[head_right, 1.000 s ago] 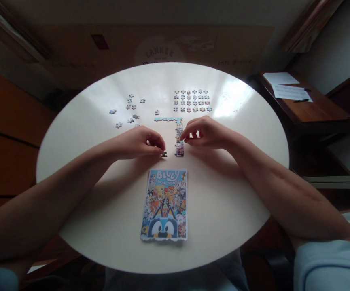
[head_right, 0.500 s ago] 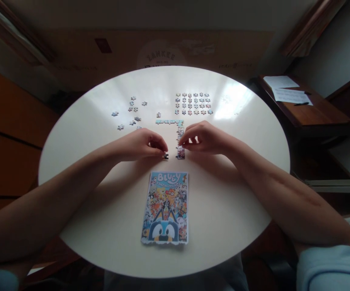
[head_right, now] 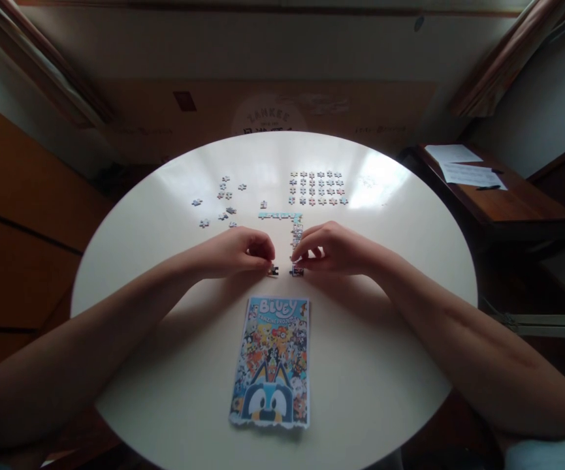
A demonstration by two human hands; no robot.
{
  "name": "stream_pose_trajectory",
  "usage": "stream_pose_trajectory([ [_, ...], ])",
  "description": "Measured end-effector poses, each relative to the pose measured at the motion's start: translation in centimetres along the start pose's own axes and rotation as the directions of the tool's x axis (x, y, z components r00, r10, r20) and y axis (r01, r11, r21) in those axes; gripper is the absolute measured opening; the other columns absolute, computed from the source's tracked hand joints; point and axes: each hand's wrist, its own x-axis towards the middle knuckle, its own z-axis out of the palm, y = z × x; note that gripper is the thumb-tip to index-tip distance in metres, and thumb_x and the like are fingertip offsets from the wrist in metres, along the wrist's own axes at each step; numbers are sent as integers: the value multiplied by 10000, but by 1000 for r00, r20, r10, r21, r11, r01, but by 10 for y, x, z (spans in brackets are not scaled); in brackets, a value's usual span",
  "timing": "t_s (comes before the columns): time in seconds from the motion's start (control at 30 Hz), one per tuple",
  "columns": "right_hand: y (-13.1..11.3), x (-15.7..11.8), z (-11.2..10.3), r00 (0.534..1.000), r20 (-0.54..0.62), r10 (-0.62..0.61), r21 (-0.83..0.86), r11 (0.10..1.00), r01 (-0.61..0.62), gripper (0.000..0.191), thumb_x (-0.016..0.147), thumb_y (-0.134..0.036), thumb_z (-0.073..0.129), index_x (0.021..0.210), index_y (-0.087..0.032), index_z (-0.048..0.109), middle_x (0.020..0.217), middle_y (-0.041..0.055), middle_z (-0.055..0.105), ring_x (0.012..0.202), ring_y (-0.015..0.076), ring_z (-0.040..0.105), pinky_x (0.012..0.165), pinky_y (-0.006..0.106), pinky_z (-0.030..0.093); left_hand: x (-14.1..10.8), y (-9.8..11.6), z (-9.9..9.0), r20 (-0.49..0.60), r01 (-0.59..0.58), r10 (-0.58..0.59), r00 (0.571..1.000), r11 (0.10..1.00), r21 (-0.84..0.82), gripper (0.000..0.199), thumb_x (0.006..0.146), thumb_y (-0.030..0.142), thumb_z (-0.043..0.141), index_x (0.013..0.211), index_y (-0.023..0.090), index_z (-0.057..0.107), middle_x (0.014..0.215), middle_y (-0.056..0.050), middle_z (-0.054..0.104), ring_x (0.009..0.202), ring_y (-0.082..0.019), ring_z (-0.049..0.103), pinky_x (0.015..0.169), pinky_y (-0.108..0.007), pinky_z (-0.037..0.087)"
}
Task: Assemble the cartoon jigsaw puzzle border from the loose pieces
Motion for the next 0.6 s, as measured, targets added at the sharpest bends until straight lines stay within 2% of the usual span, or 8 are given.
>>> stream_pose_trajectory([
  [0.13, -1, -2, -5, 999, 39, 20, 20, 1000, -21, 116, 858, -272, 710, 925, -213, 785, 795, 23, 684, 590, 81, 547, 541, 214, 432, 0, -1, 5, -45, -14, 14, 999, 1000, 3, 144, 730, 170, 670, 867, 181, 709, 853, -34, 760, 782, -162, 687, 697, -268, 514],
  [0.27, -1, -3, -5, 995, 95, 29, 36, 999, -33, 104, 852, -246, 713, 907, -212, 794, 805, 23, 677, 584, 75, 532, 535, 205, 423, 1, 4, 12, -104, -39, 40, 994, 999, 17, 185, 738, 147, 653, 898, 188, 736, 856, -27, 765, 776, -156, 689, 700, -265, 517],
  [0.6, 0, -2, -2, 993, 116, 29, -2, 1000, -29, 114, 852, -232, 711, 929, -226, 796, 851, 22, 690, 611, 84, 558, 571, 226, 420, 1, 12, 22, -149, -89, 106, 983, 989, 117, 225, 757, 111, 609, 845, 227, 780, 833, 5, 771, 768, -153, 684, 715, -271, 497],
])
